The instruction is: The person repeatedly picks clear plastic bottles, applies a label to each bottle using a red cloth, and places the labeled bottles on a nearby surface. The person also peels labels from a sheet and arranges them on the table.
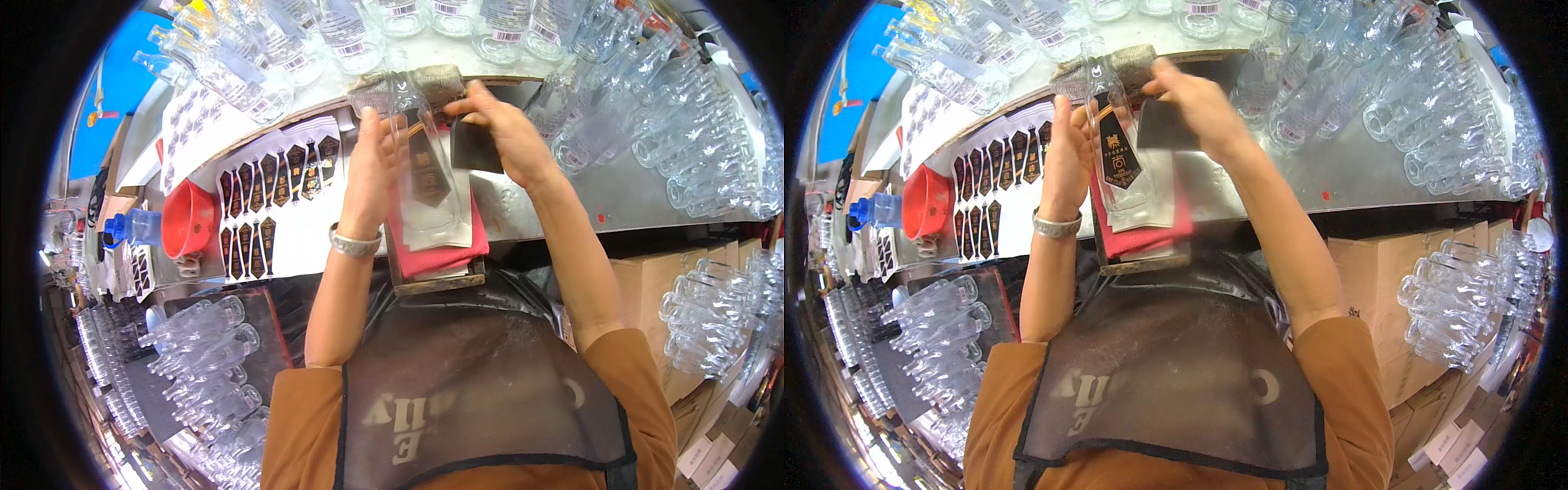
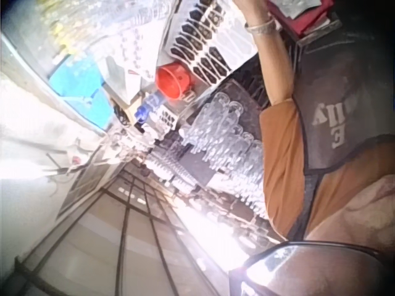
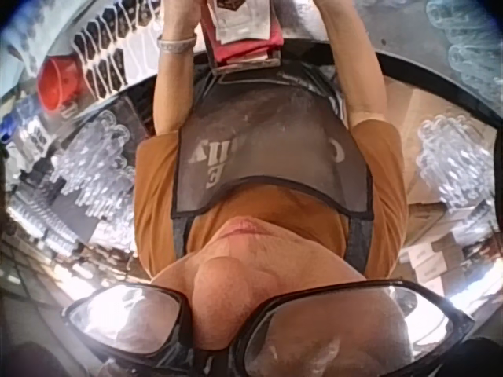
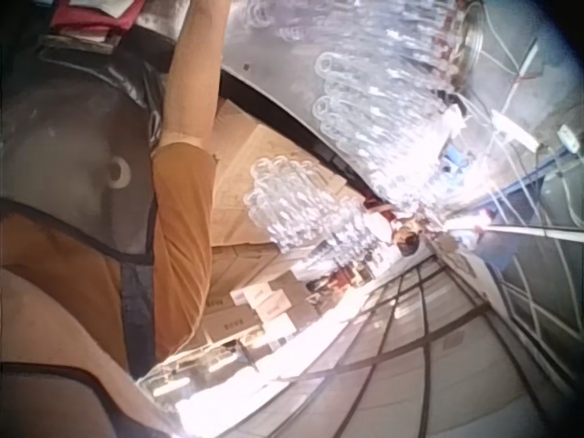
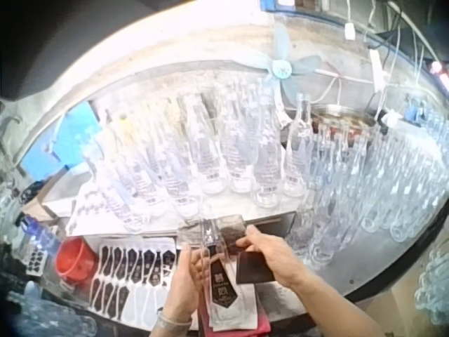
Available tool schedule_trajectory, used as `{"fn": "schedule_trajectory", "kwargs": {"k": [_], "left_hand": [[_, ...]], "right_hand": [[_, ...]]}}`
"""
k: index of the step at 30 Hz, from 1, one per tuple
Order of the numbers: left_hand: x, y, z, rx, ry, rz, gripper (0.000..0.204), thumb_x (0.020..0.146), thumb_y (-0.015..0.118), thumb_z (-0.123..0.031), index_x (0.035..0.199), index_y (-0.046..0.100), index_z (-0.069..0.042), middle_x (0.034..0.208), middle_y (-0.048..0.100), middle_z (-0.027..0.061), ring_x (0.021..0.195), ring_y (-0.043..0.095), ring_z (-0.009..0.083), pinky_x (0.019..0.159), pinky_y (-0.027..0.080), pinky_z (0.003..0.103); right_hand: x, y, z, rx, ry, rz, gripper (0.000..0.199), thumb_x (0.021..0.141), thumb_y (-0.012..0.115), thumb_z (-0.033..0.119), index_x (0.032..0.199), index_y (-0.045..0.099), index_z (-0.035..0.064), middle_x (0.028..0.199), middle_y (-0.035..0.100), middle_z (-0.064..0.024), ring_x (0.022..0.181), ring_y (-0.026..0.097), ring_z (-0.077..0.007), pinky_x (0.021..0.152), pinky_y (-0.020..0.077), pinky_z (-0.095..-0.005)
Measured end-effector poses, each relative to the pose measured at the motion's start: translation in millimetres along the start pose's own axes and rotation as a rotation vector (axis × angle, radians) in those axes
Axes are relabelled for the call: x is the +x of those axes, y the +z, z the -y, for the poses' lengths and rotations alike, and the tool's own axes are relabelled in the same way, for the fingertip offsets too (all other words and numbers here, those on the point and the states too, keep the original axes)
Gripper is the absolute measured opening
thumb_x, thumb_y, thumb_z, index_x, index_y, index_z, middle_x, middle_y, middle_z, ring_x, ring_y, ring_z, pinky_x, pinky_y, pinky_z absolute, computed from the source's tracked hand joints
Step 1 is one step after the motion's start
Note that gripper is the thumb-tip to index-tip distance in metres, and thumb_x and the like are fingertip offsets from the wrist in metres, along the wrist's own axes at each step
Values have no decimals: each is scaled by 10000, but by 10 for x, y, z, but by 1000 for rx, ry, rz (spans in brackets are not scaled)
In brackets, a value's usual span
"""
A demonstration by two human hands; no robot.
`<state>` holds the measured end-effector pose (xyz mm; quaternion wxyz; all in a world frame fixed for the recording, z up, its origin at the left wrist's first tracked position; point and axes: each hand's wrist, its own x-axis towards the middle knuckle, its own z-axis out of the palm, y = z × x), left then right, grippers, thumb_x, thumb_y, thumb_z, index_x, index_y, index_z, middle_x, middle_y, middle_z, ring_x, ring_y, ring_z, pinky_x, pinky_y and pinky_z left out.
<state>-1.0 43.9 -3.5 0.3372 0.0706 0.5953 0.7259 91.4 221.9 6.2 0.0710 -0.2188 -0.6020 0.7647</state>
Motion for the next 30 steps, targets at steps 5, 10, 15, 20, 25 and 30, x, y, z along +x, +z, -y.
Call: {"fn": "schedule_trajectory", "kwargs": {"k": [5,10,15,20,25,30], "left_hand": [[-271,-16,-103,92,54,4,827,1040,295,-619,1418,433,103,1398,539,266,1299,534,333,1106,399,433],[-346,-130,-26,93,81,2,766,1053,332,-570,1402,450,102,1313,609,248,1200,607,302,1003,470,416],[-399,-255,26,71,123,-13,716,1059,353,-537,1376,469,94,1250,636,229,1126,646,281,949,509,388],[-468,-296,21,133,158,-29,676,1063,366,-513,1377,478,75,1248,633,227,1138,638,276,944,514,390],[-467,-361,40,99,162,-43,617,1066,402,-470,1365,496,61,1260,629,219,1146,627,258,921,521,379],[-523,-306,-1,161,188,-39,590,1065,428,-443,1367,494,60,1275,627,206,1122,645,247,904,527,347]], "right_hand": [[-125,156,312,-286,-439,-84,306,903,659,117,1185,657,-2,1028,685,-63,925,630,-111,847,512,-263],[173,294,529,-734,-841,-175,305,861,647,99,1158,668,31,1026,711,-107,879,683,-184,803,538,-304],[124,338,678,-910,-986,61,274,840,643,55,1113,673,44,1025,703,-100,930,676,-246,840,532,-330],[-131,458,498,-1087,-1202,166,285,744,709,6,1014,684,93,941,669,-70,892,631,-278,827,530,-367],[-420,470,455,-899,-1007,380,267,787,705,51,1052,688,81,973,687,-107,910,658,-279,817,539,-368],[78,274,618,-948,-1099,-130,177,861,648,77,1027,684,27,984,700,-125,911,674,-278,813,533,-335]]}}
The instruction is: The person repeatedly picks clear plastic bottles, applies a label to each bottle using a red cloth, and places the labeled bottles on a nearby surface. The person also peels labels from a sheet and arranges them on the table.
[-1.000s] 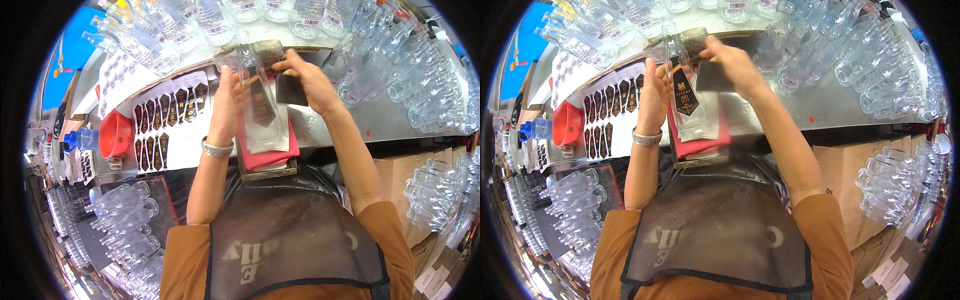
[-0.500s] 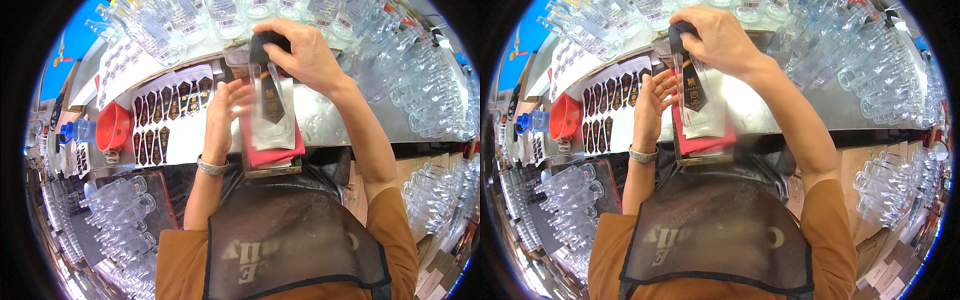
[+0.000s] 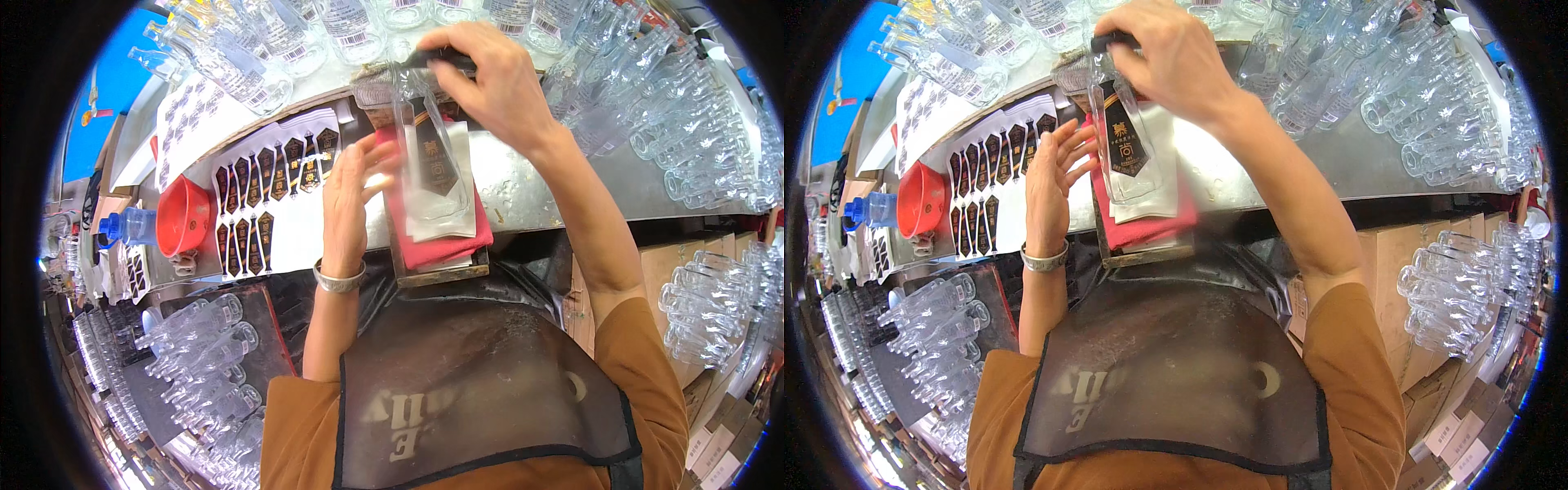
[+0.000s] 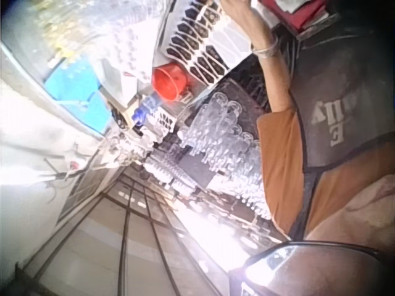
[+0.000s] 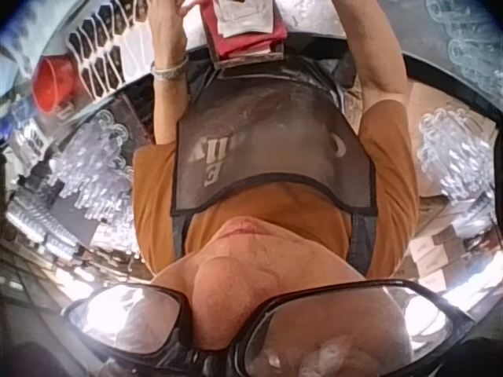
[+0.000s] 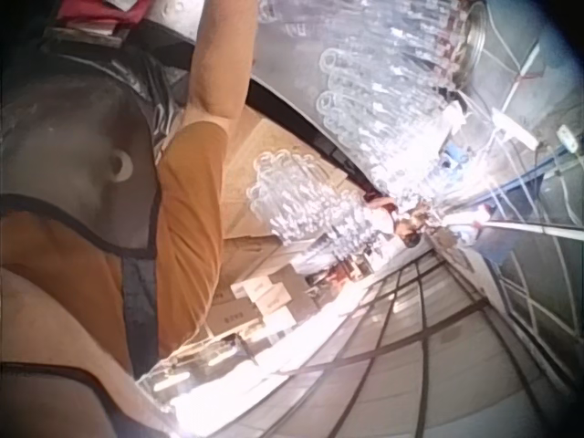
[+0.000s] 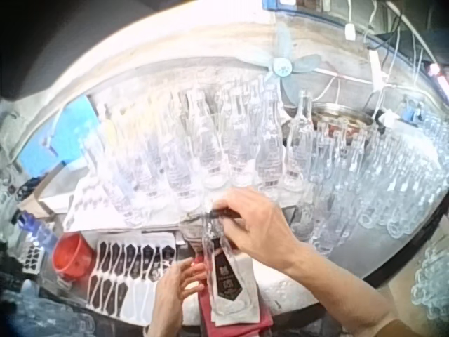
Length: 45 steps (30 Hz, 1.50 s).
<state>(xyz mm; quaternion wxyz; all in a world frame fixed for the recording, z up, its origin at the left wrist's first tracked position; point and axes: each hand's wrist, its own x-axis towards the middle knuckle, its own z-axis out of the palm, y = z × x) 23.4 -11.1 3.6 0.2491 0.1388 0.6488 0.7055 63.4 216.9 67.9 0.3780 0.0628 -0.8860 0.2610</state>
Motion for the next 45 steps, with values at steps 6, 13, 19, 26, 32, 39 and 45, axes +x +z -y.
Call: {"fn": "schedule_trajectory", "kwargs": {"k": [6,13,19,26,32,39,45], "left_hand": [[-144,-130,69,74,-3,-28,551,1065,458,-375,1416,447,49,1339,593,205,1202,614,263,951,520,350],[-304,11,-18,498,330,341,1178,723,873,-198,1604,104,-54,1600,293,212,1464,340,333,1151,342,473],[-369,274,141,889,581,82,1197,672,884,-68,1576,104,17,1575,308,237,1382,440,335,1072,450,442],[-377,330,72,17,312,221,1090,784,778,-30,1577,32,9,1602,259,233,1460,325,296,1172,314,417],[-342,140,260,763,671,106,996,782,810,-192,1550,218,35,1601,228,284,1449,323,424,1173,312,446],[61,-804,-18,1033,741,-29,830,794,813,-275,1469,414,-4,1528,395,243,1382,419,402,1140,333,478],[1320,-2118,-507,1398,607,-588,705,964,567,-482,1452,446,13,1522,432,211,1422,348,412,1149,256,573]], "right_hand": [[-525,-213,439,463,-18,412,250,775,718,2,1016,709,68,969,704,-94,868,678,-263,779,552,-356],[-506,-82,31,469,161,100,232,826,671,5,1058,658,12,1022,702,-79,969,671,-186,825,538,-314],[-1117,-557,573,706,401,448,251,843,679,-12,1090,704,31,1004,716,-100,901,672,-201,816,508,-284],[-1200,-27,216,1136,1170,393,578,1073,399,473,1214,663,-21,925,724,-87,606,517,-93,556,401,-218],[-1050,-295,589,376,743,425,411,935,655,193,1259,613,-56,961,738,-197,636,622,-145,651,511,-325],[-1133,-316,535,209,661,427,325,911,672,115,1204,654,-23,968,753,-98,535,433,-75,539,420,-264],[-1114,-267,466,163,635,387,304,884,715,107,1160,673,-12,930,743,-100,509,468,-101,520,420,-274]]}}
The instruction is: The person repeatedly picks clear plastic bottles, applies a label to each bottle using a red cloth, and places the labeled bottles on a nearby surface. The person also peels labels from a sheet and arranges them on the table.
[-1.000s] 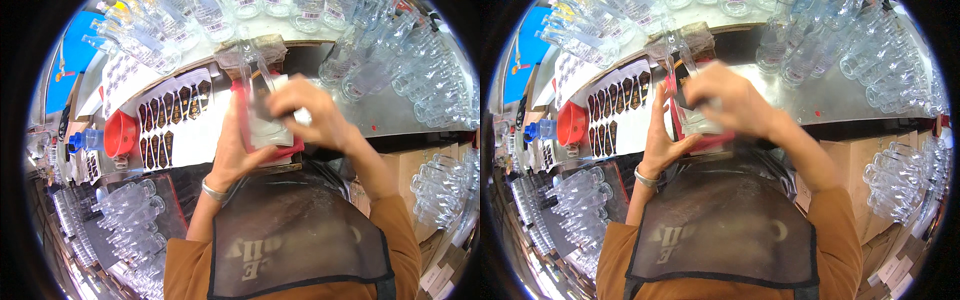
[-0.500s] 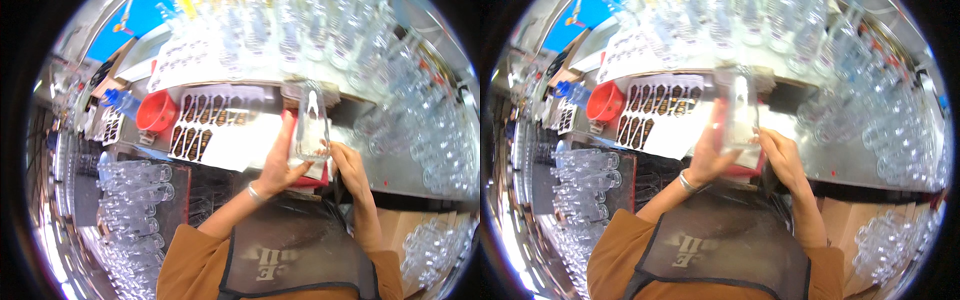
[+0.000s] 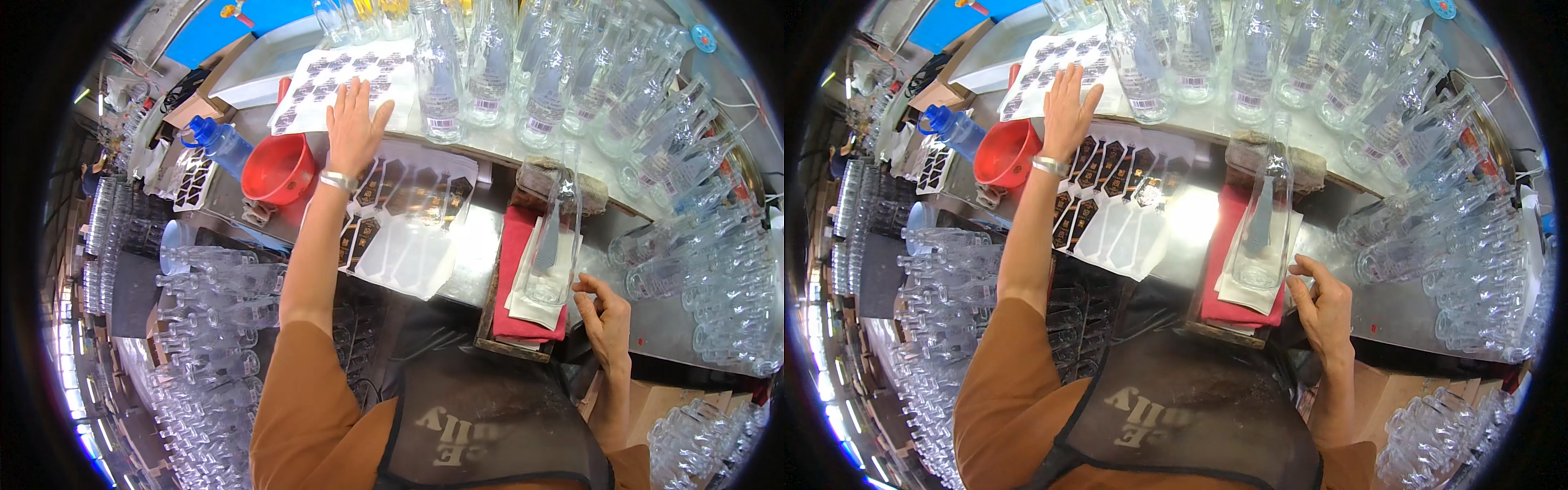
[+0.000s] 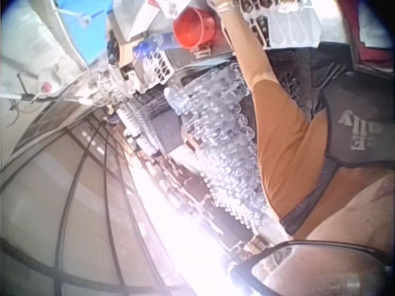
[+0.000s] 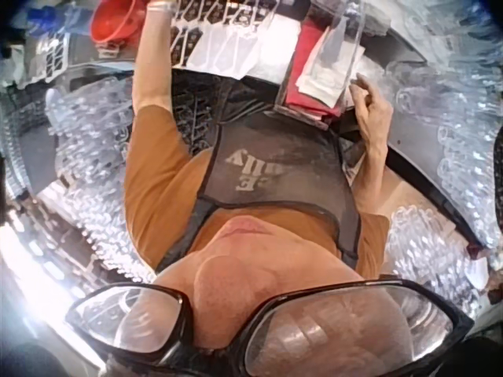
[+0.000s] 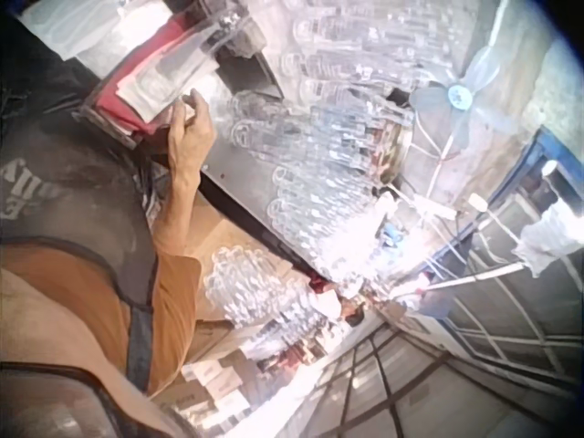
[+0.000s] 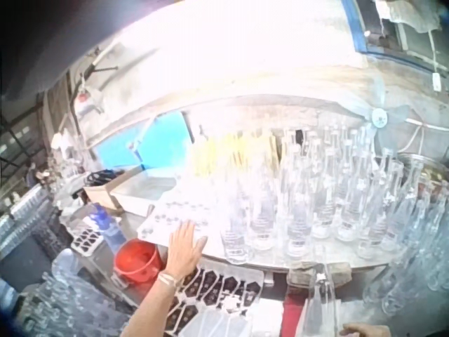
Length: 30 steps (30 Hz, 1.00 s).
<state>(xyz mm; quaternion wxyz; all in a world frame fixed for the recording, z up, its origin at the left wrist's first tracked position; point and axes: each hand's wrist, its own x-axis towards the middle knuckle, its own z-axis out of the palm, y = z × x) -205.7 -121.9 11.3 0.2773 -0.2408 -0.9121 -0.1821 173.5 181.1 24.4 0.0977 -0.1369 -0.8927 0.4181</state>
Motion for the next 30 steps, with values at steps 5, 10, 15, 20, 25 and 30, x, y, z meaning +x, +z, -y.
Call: {"fn": "schedule_trajectory", "kwargs": {"k": [5,10,15,20,25,30], "left_hand": [[-227,-48,-269,141,40,191,618,943,588,-478,1329,572,6,1375,579,168,1398,396,381,1148,241,593],[-403,-408,-308,47,126,198,583,873,727,-306,1359,560,-31,1411,554,176,1363,447,352,1147,318,461],[-327,-169,36,-137,154,64,304,906,688,-182,1188,674,-68,1256,668,119,1160,624,284,991,485,373],[-588,-314,-279,-611,-392,133,245,992,625,-174,1178,715,-42,1075,749,36,952,671,79,832,514,238],[-949,-625,-1680,-1017,-191,278,398,963,666,-139,1344,615,-37,1355,639,91,1138,630,142,960,497,267],[-1177,-730,-2310,-501,564,312,665,876,722,-356,1442,516,-75,1546,443,129,1445,399,295,1200,199,516]], "right_hand": [[-87,10,-68,56,25,-37,336,872,697,51,1199,659,-15,924,734,-73,531,421,-63,514,381,-232],[-144,46,-50,111,11,36,566,796,757,47,1333,582,4,1057,708,-84,548,432,-50,516,393,-224],[-158,234,18,-49,-120,-2,744,733,816,124,1403,510,20,1114,664,-137,626,572,-197,593,484,-321],[-109,347,-17,-130,-141,-85,653,779,746,118,1382,508,40,1012,641,-142,871,651,-345,709,525,-418],[-111,328,-15,-220,-224,-150,615,788,728,163,1357,528,48,975,646,-124,698,650,-316,610,533,-405],[-131,344,-12,-247,-249,-206,634,758,772,136,1349,553,73,956,653,-67,709,648,-259,609,526,-364]]}}
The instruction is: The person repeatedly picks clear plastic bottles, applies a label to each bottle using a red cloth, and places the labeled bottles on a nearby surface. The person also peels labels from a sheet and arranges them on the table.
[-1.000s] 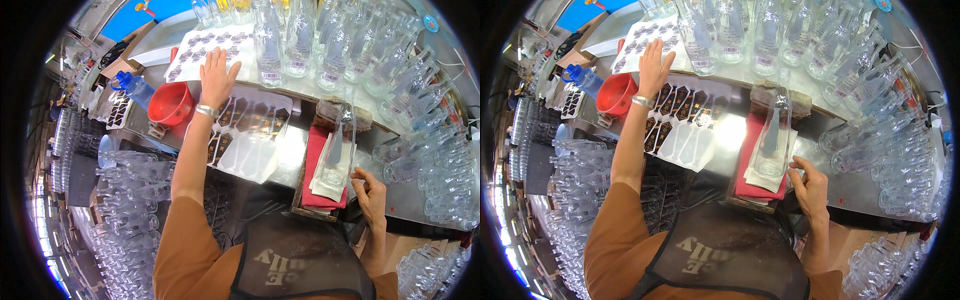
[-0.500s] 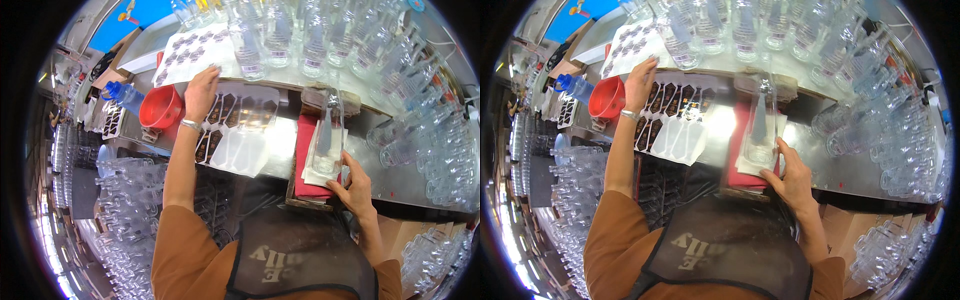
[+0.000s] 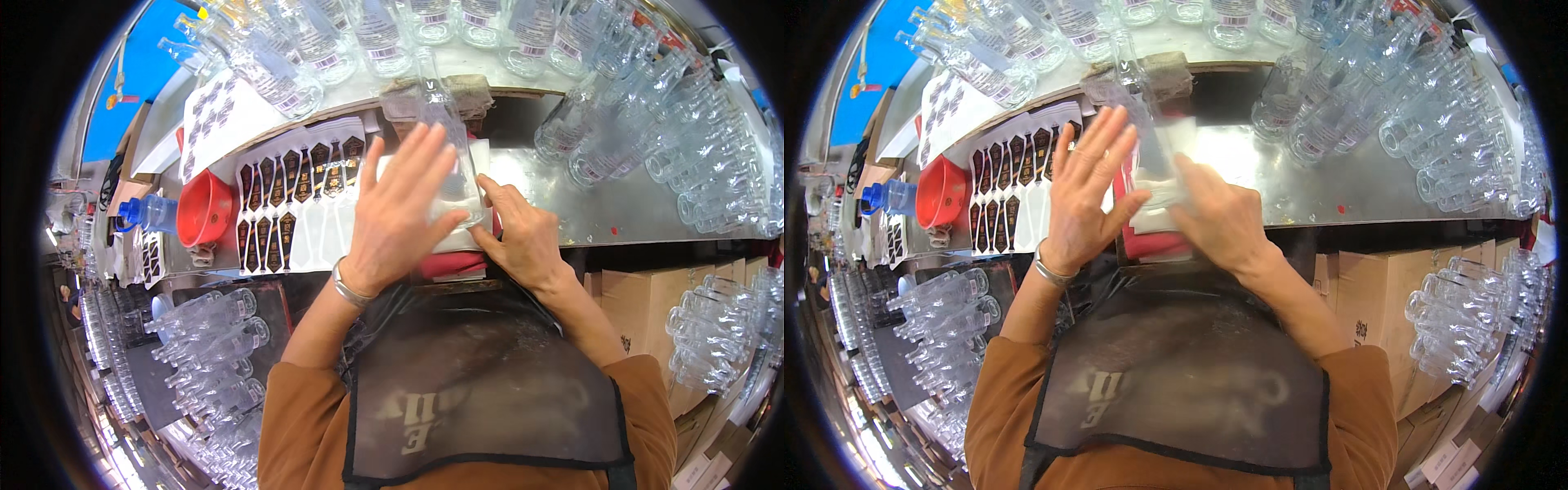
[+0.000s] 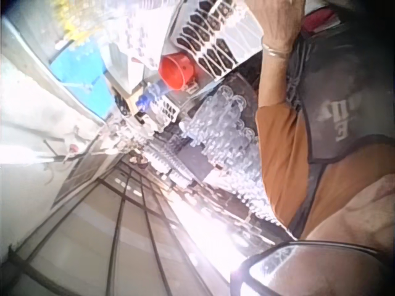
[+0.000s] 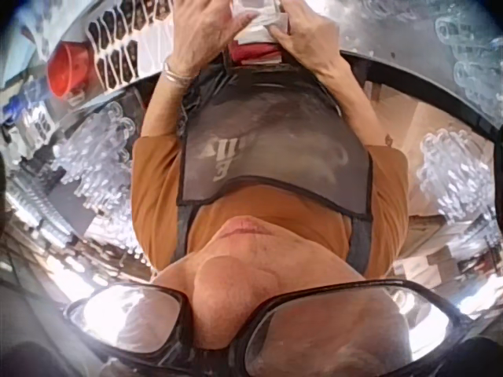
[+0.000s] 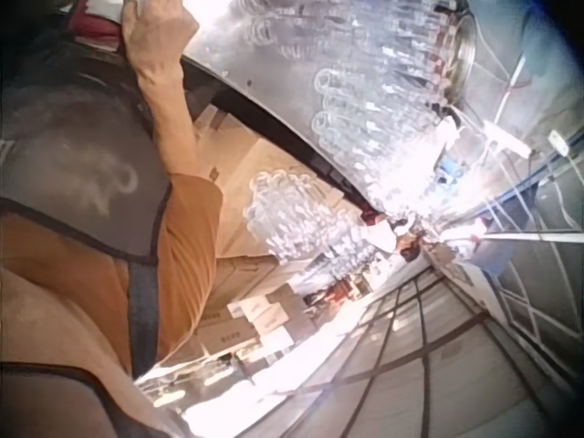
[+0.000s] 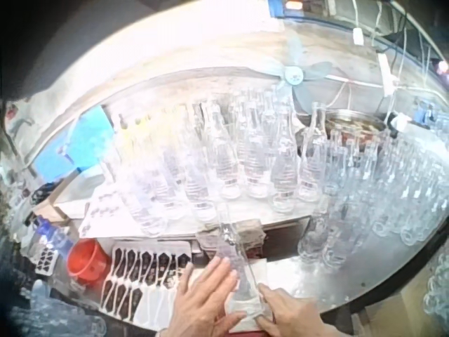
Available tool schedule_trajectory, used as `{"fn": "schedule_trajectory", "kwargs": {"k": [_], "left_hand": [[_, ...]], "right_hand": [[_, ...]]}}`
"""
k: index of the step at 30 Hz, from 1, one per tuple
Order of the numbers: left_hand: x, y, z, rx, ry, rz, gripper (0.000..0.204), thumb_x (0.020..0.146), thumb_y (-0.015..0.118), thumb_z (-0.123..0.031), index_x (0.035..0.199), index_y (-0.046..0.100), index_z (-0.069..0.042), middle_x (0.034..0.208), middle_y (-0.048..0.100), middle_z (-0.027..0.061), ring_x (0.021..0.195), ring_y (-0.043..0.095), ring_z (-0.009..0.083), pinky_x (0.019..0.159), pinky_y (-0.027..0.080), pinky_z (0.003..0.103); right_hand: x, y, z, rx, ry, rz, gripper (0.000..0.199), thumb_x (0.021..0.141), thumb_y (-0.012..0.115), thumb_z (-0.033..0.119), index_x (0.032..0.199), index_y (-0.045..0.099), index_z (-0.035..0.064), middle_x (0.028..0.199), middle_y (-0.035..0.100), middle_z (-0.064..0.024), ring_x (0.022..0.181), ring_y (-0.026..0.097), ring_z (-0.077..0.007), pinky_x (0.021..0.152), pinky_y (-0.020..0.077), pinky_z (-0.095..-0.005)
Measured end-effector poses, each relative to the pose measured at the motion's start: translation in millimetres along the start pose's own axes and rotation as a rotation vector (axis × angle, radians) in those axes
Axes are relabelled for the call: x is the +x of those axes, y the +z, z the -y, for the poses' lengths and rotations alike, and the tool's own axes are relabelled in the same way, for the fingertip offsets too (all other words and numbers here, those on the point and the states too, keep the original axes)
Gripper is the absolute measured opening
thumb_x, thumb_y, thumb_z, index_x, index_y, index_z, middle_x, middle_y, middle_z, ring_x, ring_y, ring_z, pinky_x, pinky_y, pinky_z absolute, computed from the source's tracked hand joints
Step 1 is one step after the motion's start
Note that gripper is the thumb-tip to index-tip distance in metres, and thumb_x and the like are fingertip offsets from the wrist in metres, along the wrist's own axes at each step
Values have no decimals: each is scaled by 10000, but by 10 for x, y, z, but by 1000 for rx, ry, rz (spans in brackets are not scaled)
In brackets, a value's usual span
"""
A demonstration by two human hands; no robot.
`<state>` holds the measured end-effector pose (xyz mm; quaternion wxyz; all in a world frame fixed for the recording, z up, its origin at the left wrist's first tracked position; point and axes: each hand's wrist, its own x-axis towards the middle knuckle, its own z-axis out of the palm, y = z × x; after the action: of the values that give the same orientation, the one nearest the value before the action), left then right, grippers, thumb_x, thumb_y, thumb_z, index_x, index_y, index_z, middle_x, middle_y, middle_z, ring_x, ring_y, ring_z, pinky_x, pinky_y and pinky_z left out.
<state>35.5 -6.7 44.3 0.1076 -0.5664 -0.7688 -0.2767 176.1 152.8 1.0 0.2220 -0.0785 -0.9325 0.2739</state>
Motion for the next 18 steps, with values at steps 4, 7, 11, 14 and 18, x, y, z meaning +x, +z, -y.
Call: {"fn": "schedule_trajectory", "kwargs": {"k": [4,7,11,14,18], "left_hand": [[-170,71,-17,-53,33,134,531,911,680,-387,1380,603,-150,1558,411,170,1468,348,343,1204,182,529],[-153,45,30,-141,45,75,525,810,758,-277,1314,652,-177,1562,395,190,1474,325,375,1189,204,568],[-5,243,240,-225,-114,-80,571,778,789,-171,1327,640,-130,1564,359,238,1450,341,407,1169,273,522],[17,305,212,-257,-209,-89,606,792,784,-164,1369,604,-105,1551,352,269,1422,364,423,1155,304,479],[22,322,122,-215,-241,-105,609,805,774,-154,1384,592,-108,1546,364,261,1421,374,411,1153,314,473]], "right_hand": [[9,-1,16,26,-10,-11,644,762,771,142,1360,543,69,959,650,-65,660,632,-244,584,522,-360],[16,-15,29,31,-8,-2,649,769,770,156,1368,537,68,957,650,-73,659,633,-245,585,524,-365],[16,-27,36,11,-11,21,660,770,773,157,1377,529,67,968,654,-82,657,635,-252,590,527,-372],[10,-31,-7,50,-27,26,655,772,779,155,1373,535,64,981,657,-90,648,629,-250,589,523,-370],[73,-167,-130,195,-28,113,569,808,780,163,1328,580,46,1021,670,-86,607,589,-173,575,497,-308]]}}
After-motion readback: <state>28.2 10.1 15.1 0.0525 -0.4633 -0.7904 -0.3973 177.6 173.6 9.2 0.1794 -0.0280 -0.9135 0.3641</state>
